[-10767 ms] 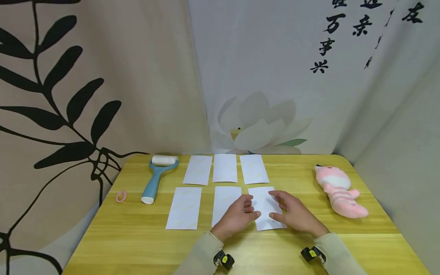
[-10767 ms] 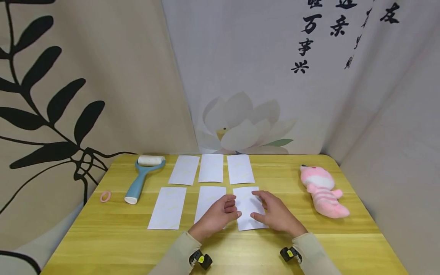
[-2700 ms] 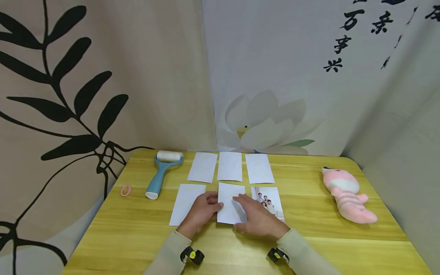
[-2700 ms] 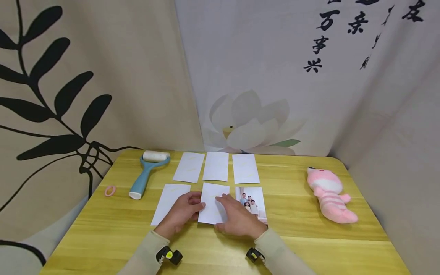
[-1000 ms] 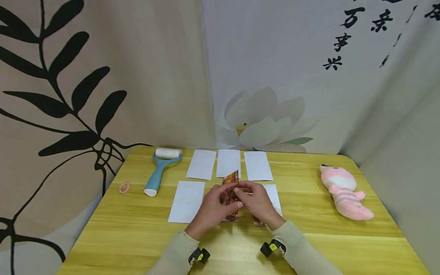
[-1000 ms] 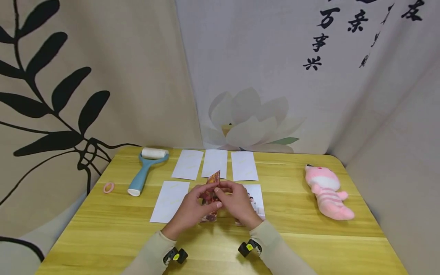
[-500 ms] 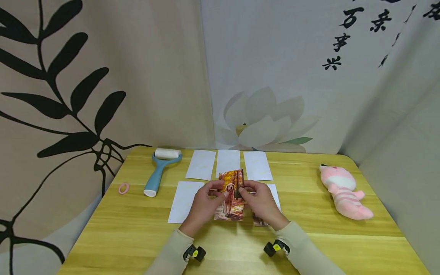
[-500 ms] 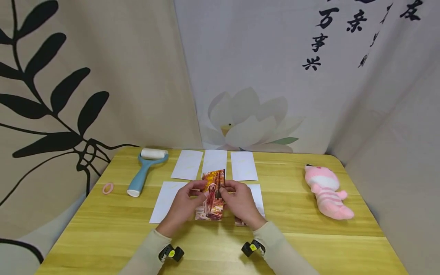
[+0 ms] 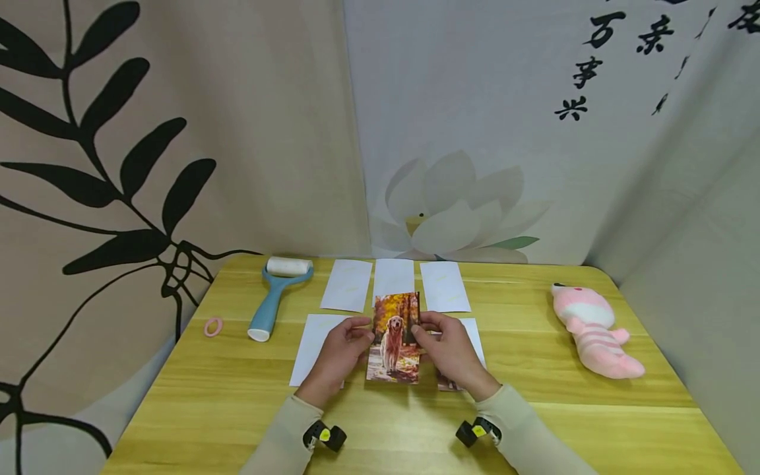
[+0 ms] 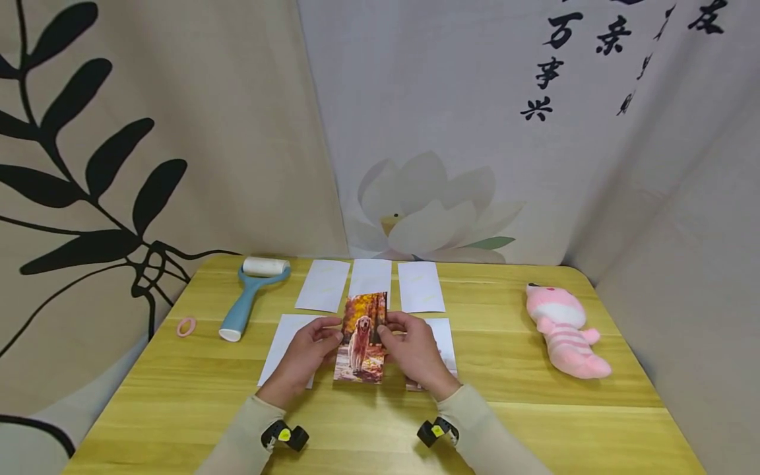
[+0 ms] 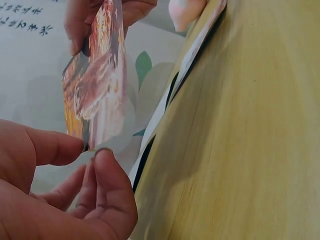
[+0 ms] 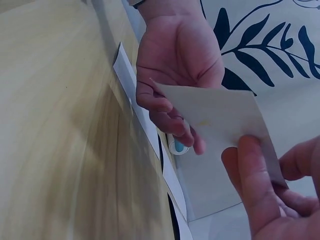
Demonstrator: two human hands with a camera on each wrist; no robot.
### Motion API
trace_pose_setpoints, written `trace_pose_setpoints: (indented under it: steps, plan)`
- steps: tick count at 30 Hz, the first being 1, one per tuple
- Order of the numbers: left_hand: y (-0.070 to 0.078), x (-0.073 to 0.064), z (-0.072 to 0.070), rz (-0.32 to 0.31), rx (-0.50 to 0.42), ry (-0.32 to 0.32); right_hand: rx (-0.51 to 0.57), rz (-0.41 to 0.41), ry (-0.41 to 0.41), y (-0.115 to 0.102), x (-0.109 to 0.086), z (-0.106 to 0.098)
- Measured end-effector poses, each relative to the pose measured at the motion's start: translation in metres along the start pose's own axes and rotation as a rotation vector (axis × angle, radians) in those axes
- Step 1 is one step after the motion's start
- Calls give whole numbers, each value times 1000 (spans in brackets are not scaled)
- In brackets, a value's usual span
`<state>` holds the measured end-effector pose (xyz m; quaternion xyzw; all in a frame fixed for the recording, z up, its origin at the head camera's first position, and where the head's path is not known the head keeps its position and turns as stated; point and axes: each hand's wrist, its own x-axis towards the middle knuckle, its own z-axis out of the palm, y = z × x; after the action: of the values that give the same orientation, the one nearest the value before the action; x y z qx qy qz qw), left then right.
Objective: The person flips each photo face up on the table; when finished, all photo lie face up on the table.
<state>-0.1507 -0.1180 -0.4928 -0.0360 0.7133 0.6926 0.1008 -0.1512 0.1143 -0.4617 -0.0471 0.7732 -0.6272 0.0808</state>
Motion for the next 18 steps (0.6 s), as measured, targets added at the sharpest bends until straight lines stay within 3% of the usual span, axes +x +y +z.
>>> trace_pose_setpoints:
  steps: [18]
  plan:
    - [-3, 0, -5, -7, 1, 9, 1, 5, 30, 14, 3, -2]
